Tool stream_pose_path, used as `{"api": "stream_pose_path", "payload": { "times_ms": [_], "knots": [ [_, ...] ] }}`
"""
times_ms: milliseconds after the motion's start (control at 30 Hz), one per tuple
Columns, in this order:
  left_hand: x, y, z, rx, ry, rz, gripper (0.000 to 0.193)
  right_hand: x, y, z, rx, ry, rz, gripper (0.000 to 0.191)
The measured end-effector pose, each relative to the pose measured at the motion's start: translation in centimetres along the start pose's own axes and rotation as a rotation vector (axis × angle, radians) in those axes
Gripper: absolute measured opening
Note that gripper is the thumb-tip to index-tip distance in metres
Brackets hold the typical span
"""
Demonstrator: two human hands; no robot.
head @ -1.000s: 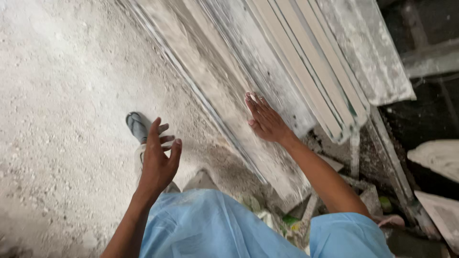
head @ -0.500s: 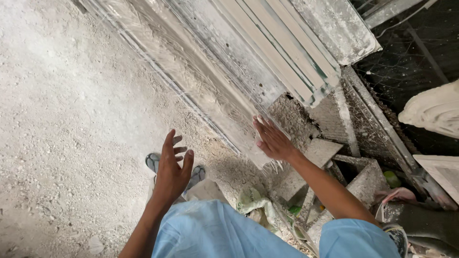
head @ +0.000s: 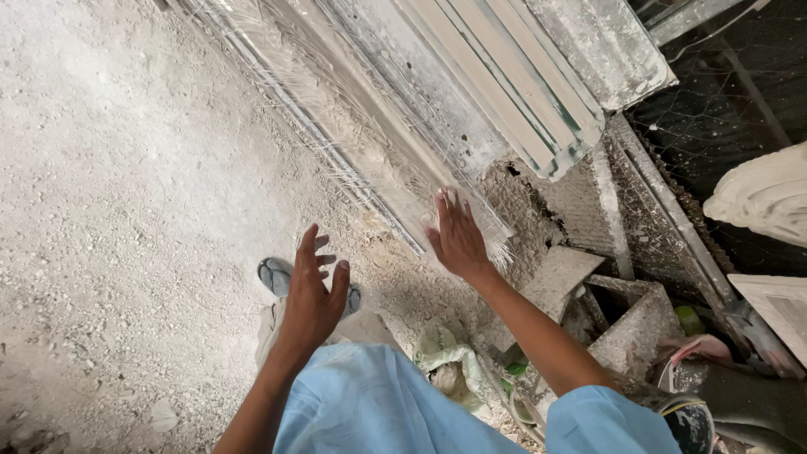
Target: The person retrieves a bundle of white fiberglass strands from a bucket, then lays them lengthwise along a long metal workbench. They smooth the strands with their hands and use a small rectangular tool to press and align the strands along the bench surface.
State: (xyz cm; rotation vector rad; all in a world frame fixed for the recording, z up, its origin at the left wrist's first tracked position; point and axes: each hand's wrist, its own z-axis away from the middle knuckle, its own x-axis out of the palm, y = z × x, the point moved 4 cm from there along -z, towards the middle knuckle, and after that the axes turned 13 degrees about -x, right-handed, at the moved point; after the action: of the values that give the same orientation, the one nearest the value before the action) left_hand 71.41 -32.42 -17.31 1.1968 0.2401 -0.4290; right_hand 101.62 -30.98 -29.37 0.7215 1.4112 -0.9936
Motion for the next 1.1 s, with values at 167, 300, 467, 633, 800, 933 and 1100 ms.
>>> {"api": "stream_pose_path", "payload": {
  "times_ms": [167,300,467,633,800,933,1100],
  "knots": [
    [-0.4,-0.9,0.5,0.036,0.026,0.044,0.07,-0.6,-0.9,5.8,-0.065,-0.088,0.134,0.073],
    [-0.3,-1.6,0.4,0.002,0.011,0.085,0.07,-1.0,0.2,8.1,-0.018,-0.07,-0.195,0.079],
    [0.8,-1.0,0.2,0.064,-0.034,0.052,0.07,-1.2,0.3,7.5,0.021,0.06,-0.143,0.081],
    [1.3,-0.2,0.0,0.111,-0.046,0.043,0.07,-0.6,-1.0,8.4,0.088,-0.077,0.073,0.073],
    [1.9,-0.1,0.2,0.11,-0.087,0.049,0.07,0.2,-1.2,7.9,0.249,-0.152,0.182,0.078],
    [2.1,-0.5,0.3,0.082,-0.105,0.03,0.07,-0.2,-1.2,8.9,0.248,-0.086,0.098,0.073],
    [1.8,-0.7,0.1,0.064,-0.093,0.015,0.069,-1.5,-0.7,8.2,0.115,-0.052,0.038,0.077]
  ]
}}
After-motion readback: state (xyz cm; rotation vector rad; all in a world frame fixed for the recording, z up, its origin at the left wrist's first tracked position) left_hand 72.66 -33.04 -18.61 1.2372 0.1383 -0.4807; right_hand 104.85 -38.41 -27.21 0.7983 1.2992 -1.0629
